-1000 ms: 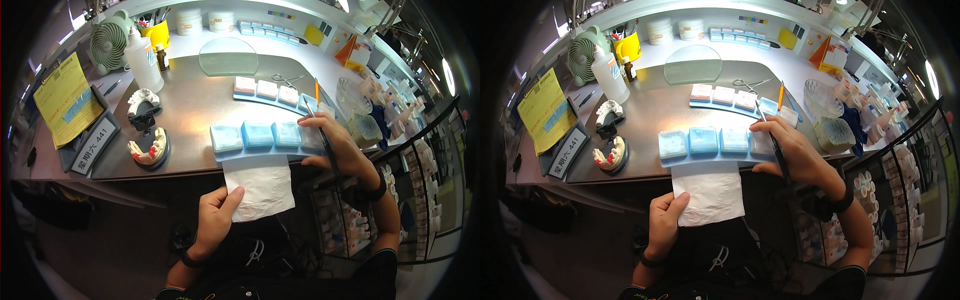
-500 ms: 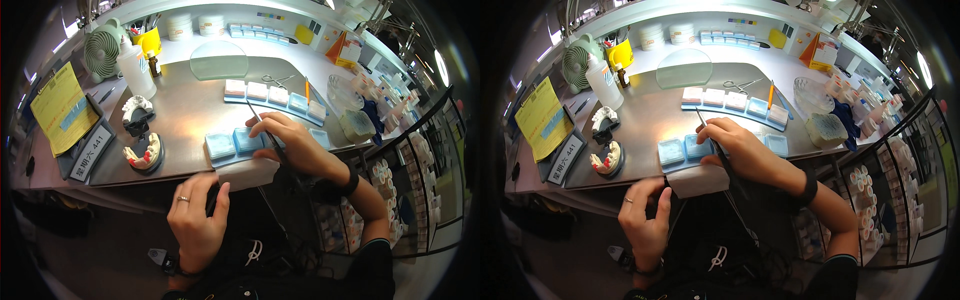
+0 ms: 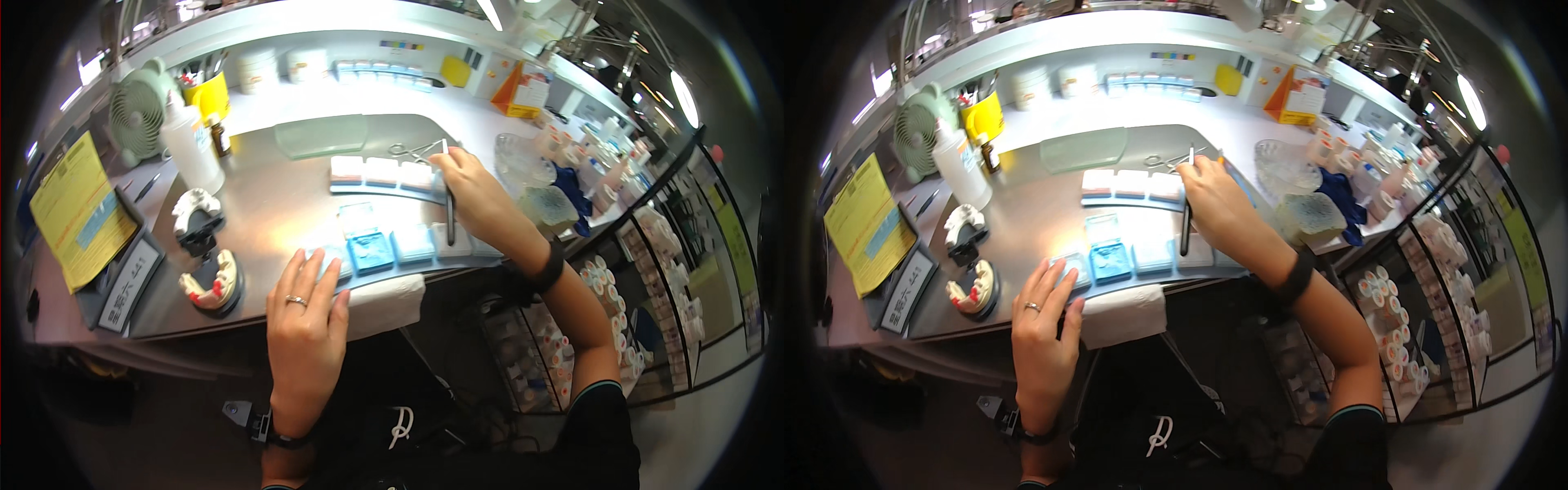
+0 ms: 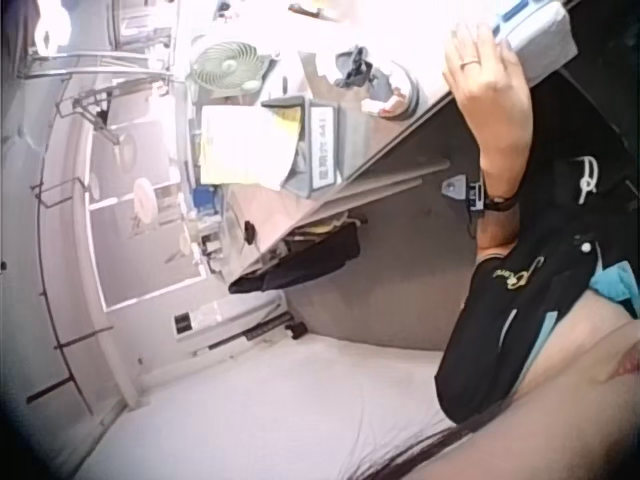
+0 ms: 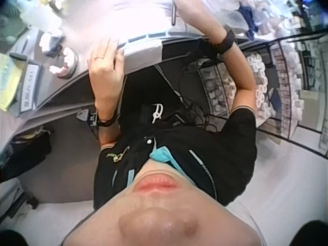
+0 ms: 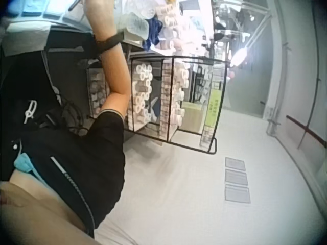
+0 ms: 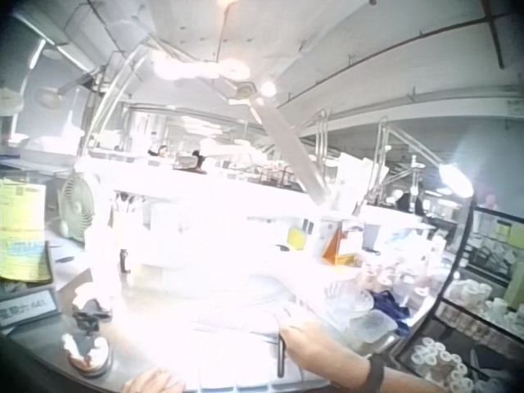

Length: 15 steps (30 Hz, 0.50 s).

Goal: Applying a glaze or stain to a dental prosthesis using a fine brush.

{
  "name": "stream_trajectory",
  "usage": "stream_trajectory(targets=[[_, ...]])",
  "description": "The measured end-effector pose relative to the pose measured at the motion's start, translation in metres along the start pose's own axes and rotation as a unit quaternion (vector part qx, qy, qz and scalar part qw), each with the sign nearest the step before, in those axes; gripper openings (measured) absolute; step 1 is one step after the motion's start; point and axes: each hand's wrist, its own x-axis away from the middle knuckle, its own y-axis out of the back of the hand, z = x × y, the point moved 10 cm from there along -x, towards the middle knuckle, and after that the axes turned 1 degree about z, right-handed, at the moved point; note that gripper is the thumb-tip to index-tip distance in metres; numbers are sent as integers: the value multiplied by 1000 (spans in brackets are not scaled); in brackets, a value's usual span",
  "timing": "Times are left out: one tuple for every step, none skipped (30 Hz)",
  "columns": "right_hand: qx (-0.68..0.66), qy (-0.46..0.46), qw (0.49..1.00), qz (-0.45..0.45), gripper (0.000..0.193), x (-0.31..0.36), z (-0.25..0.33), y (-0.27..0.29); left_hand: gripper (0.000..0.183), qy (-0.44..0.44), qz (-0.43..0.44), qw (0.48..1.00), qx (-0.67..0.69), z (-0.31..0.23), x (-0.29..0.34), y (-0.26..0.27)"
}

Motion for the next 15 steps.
stream_trajectory(targets=[[31,-12,998,46,37,-3,-10,-6,29,1,4,1000,-8,-1,-2,-2],[40,-38,989,140,45,-7,-17,-17,28,2,3,1000,-9,1,-2,-1],[-5,-48,987,151,49,-8,-29,-25,28,2,4,1000,-1,2,-2,-1],[-42,-37,990,131,53,-9,-34,-25,27,4,3,1000,1,3,-2,0],[-3,-6,999,51,49,-10,-34,-13,27,8,1,1000,2,7,-1,1],[13,-42,998,44,42,-11,-42,-9,26,14,1,1000,5,9,0,0],[29,-78,996,38,35,-10,-53,-3,25,21,0,1000,7,10,-1,-2],[39,-86,995,38,35,-9,-62,-1,23,34,-13,999,14,10,-1,1],[70,-133,985,80,27,-5,-85,-8,23,28,-11,999,24,10,-2,-2],[100,-181,971,122,22,4,-105,-15,23,38,-25,998,45,13,-2,-2],[105,-189,969,122,22,9,-111,-17,23,48,-39,996,65,16,-4,-3],[93,-194,972,95,19,14,-116,-13,23,44,-52,995,73,15,-5,-5],[81,-198,975,67,19,18,-120,-9,23,38,-49,995,81,14,-5,-7],[72,-184,978,69,20,15,-121,-11,22,34,-54,995,78,17,-4,-5],[64,-175,980,72,21,11,-118,-13,21,29,-56,995,78,20,-4,-5]])
